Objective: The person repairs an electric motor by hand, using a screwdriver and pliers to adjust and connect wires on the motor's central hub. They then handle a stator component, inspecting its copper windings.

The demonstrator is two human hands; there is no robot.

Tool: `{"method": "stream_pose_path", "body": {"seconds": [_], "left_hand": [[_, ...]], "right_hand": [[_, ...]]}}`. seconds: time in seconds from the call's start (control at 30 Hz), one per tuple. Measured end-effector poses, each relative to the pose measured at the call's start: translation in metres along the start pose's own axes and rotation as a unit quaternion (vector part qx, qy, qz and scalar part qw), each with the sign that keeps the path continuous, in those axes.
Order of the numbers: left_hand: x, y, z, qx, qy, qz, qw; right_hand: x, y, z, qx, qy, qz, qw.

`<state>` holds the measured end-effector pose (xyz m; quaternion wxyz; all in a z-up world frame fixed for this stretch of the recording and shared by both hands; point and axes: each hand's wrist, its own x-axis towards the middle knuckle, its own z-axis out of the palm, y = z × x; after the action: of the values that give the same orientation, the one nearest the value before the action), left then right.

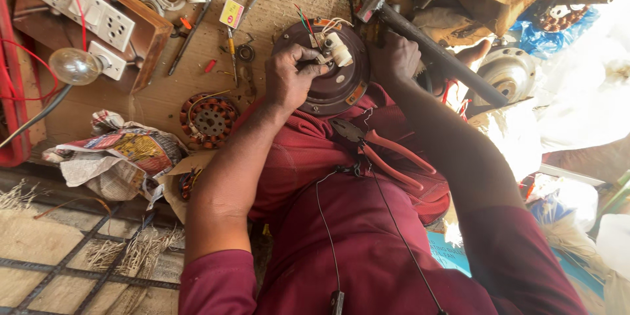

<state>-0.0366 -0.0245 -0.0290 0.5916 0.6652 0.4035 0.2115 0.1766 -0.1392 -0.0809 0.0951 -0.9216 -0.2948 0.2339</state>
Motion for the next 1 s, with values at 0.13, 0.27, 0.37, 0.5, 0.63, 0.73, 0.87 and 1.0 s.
{"method": "stream_pose_path", "body": {"seconds": [0.13, 0.27, 0.37, 0.5, 0.63, 0.73, 0.87, 1.0], "left_hand": [[-0.001, -0.002, 0.001, 0.015, 0.006, -0.012, 1.0], [-0.002, -0.003, 0.0, 0.0, 0.001, -0.015, 1.0], [-0.002, -0.004, 0.003, 0.002, 0.008, -0.029, 1.0], [-0.002, -0.014, 0.002, -0.006, 0.004, -0.014, 1.0], [0.0, -0.02, 0.005, 0.012, 0.011, -0.01, 1.0], [-0.001, -0.023, 0.006, 0.005, 0.01, -0.012, 1.0], [-0.003, -0.026, 0.009, 0.009, 0.015, -0.026, 1.0], [-0.001, -0.027, 0.01, 0.033, 0.026, -0.013, 0.999]], "right_hand": [[0.01, -0.007, 0.005, -0.026, -0.012, -0.016, 0.999], [0.014, -0.008, -0.002, 0.022, -0.044, 0.009, 0.999], [0.014, -0.003, -0.017, 0.103, -0.091, 0.073, 0.988], [-0.006, 0.016, -0.045, 0.369, -0.184, 0.174, 0.894], [-0.044, 0.037, -0.08, 0.389, -0.198, 0.081, 0.896], [-0.075, 0.034, -0.09, 0.559, -0.179, 0.12, 0.801], [-0.12, 0.007, -0.078, 0.534, -0.165, 0.11, 0.822], [-0.14, -0.018, -0.069, 0.441, -0.126, 0.041, 0.888]]}}
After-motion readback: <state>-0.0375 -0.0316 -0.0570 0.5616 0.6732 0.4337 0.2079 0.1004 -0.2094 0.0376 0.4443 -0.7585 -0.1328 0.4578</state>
